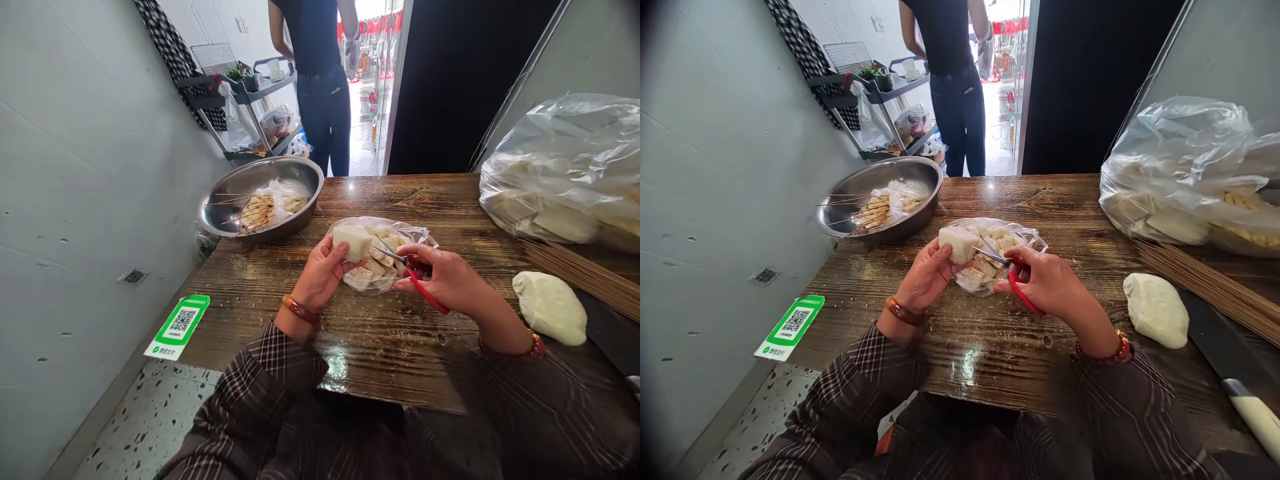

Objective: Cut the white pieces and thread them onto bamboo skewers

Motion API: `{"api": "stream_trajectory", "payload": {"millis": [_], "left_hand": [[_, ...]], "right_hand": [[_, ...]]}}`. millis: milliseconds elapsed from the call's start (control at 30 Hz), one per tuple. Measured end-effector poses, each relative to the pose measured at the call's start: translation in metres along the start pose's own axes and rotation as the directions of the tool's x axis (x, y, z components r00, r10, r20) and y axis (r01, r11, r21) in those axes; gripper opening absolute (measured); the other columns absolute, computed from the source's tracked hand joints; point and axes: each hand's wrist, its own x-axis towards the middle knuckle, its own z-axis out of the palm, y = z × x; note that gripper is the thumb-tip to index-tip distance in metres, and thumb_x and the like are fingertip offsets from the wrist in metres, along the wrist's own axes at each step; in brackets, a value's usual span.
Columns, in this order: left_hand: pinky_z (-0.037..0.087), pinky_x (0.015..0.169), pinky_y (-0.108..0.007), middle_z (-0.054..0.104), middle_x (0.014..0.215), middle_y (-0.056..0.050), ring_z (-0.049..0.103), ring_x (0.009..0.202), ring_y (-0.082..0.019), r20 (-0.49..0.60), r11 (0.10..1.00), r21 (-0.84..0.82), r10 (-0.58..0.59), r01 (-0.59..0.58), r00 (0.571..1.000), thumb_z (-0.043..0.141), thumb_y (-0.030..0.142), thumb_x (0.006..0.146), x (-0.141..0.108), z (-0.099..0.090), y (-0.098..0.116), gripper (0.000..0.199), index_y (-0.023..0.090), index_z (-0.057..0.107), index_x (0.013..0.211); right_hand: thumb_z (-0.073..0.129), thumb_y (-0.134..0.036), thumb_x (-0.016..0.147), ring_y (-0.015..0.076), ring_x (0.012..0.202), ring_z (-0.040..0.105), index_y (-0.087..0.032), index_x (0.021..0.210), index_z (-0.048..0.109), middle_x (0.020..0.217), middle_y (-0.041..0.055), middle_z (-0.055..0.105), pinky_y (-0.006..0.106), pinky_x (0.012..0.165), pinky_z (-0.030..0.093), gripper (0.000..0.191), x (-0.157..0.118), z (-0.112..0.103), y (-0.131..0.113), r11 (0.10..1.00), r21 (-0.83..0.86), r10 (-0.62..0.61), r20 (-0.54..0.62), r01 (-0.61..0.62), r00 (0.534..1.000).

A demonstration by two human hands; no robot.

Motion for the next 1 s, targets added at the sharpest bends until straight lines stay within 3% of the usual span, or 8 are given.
{"api": "stream_trajectory", "payload": {"millis": [333,633,833,1000], "left_hand": [[0.058,0.101,-0.043,0.072,0.125,-0.01,0.069,0.112,-0.026,0.027,1.0,-0.001,0.021,-0.021,0.999,0.088,0.033,0.072,0.001,0.002,-0.002,0.051,0.018,0.069,0.117],[0.057,0.101,-0.045,0.071,0.126,-0.011,0.068,0.114,-0.026,0.035,0.999,0.053,0.004,-0.006,0.999,0.088,0.036,0.072,0.0,0.006,-0.005,0.047,0.017,0.07,0.112],[0.061,0.093,-0.039,0.072,0.119,-0.008,0.07,0.104,-0.021,0.033,0.996,0.089,0.007,-0.01,0.999,0.089,0.038,0.071,0.0,0.007,-0.008,0.049,0.018,0.07,0.11],[0.061,0.091,-0.038,0.073,0.118,-0.008,0.07,0.102,-0.021,0.042,0.992,0.123,0.02,-0.025,0.999,0.089,0.039,0.07,0.001,0.006,-0.009,0.051,0.018,0.069,0.111]], "right_hand": [[0.082,-0.045,0.072,0.0232,0.082,0.072,-0.019,0.133,0.067,0.096,0.0059,0.079,0.032,0.073,0.053,0.068,-0.001,-0.006,-0.005,0.993,-0.101,0.06,0.065,-0.053,0.996],[0.082,-0.051,0.07,0.0213,0.077,0.069,-0.02,0.124,0.071,0.088,0.0038,0.076,0.03,0.066,0.047,0.063,0.0,-0.009,-0.009,0.992,-0.111,0.063,0.099,-0.052,0.993],[0.082,-0.056,0.067,0.0214,0.076,0.067,-0.018,0.132,0.067,0.085,0.0036,0.075,0.031,0.068,0.048,0.077,0.003,-0.011,-0.011,0.994,-0.089,0.076,0.174,-0.061,0.982],[0.081,-0.058,0.067,0.0221,0.079,0.067,-0.02,0.124,0.071,0.091,0.0055,0.075,0.03,0.068,0.048,0.069,0.008,-0.016,-0.018,0.995,-0.099,0.055,0.248,-0.031,0.967]]}}
